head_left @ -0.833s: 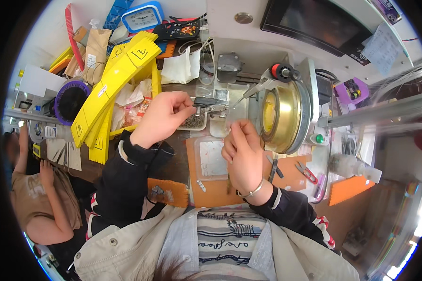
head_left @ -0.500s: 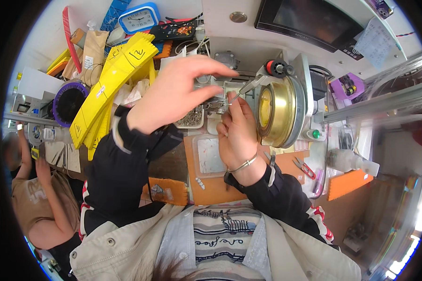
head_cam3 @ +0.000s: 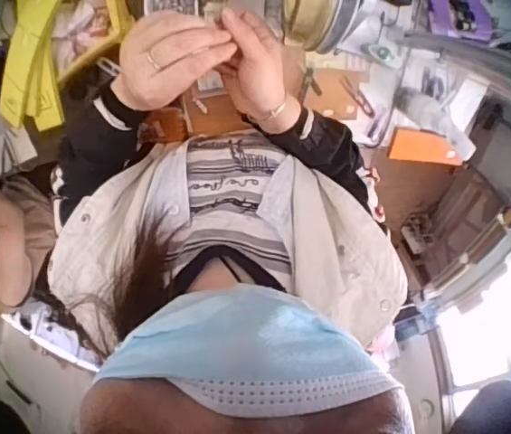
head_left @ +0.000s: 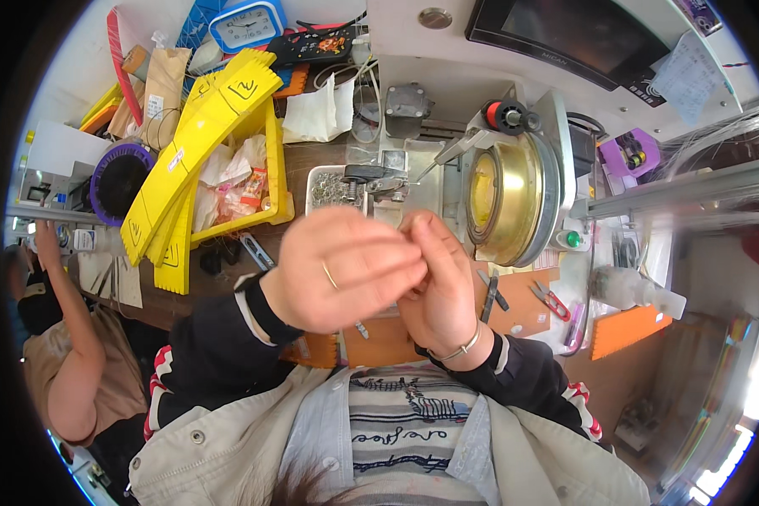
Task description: The person applies glue to a wire, trims it with a blade, and uses a machine to wind thread around the component. They then measure the wire against a vertical ruler and secure it onto an orange foam board, repeating the process.
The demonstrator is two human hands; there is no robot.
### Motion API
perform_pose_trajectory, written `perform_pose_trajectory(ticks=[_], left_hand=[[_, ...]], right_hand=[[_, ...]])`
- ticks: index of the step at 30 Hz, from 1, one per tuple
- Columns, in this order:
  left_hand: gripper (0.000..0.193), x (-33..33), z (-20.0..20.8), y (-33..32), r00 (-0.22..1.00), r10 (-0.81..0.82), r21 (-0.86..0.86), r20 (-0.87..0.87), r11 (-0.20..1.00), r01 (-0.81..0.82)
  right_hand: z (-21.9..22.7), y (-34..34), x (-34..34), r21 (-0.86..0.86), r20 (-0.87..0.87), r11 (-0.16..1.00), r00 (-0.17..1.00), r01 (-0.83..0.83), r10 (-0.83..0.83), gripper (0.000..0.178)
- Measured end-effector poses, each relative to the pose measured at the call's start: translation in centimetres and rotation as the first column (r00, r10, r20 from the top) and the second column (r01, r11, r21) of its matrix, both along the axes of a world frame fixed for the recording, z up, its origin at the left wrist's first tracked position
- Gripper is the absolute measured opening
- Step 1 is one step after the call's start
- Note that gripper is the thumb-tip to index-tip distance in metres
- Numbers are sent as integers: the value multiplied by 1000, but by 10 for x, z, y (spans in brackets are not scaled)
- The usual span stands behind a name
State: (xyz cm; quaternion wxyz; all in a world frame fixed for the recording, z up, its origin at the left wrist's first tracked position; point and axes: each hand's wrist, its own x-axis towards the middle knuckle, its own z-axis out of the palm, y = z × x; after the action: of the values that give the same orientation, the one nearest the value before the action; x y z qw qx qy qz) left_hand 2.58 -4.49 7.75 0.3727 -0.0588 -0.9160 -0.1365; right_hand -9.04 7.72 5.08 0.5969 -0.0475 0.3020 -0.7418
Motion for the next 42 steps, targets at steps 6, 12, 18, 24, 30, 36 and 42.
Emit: perform_pose_trajectory(ticks=[6, 12, 18, 24, 30, 36, 42], left_hand=[[24, -6, 1, -8, 1000, -1, 8, 14, 1000, 1], [22, -44, 17, -65, 939, 71, 429, 335, 876, -219], [16, -66, 13, -76, 795, -179, 414, 580, 905, -98], [16, -22, 16, -26, 965, 262, 200, -25, 947, -252], [28, 6, -13, 14, 995, -12, 21, -98, 1000, 14], [30, -13, -35, 8, 948, 252, 118, -194, 966, -232], [26, -15, -42, 6, 981, 182, 77, -61, 981, -177]], right_hand=[[-22, -13, -3, 184, -72, 973, 989, 137, -126, 13], [-26, -43, -6, 240, -131, 949, 976, 202, -174, 18], [-24, -52, -14, 245, -121, 945, 974, 218, -193, 19], [-16, -16, -12, 168, 69, 983, 994, 69, -81, 14], [-5, 1, -3, 11, -126, 1000, 992, -23, 24, 9], [-6, 31, -20, 37, -187, 956, 938, -289, 291, 9], [-4, 59, -32, 229, -431, 918, 812, -325, 395, 4]])
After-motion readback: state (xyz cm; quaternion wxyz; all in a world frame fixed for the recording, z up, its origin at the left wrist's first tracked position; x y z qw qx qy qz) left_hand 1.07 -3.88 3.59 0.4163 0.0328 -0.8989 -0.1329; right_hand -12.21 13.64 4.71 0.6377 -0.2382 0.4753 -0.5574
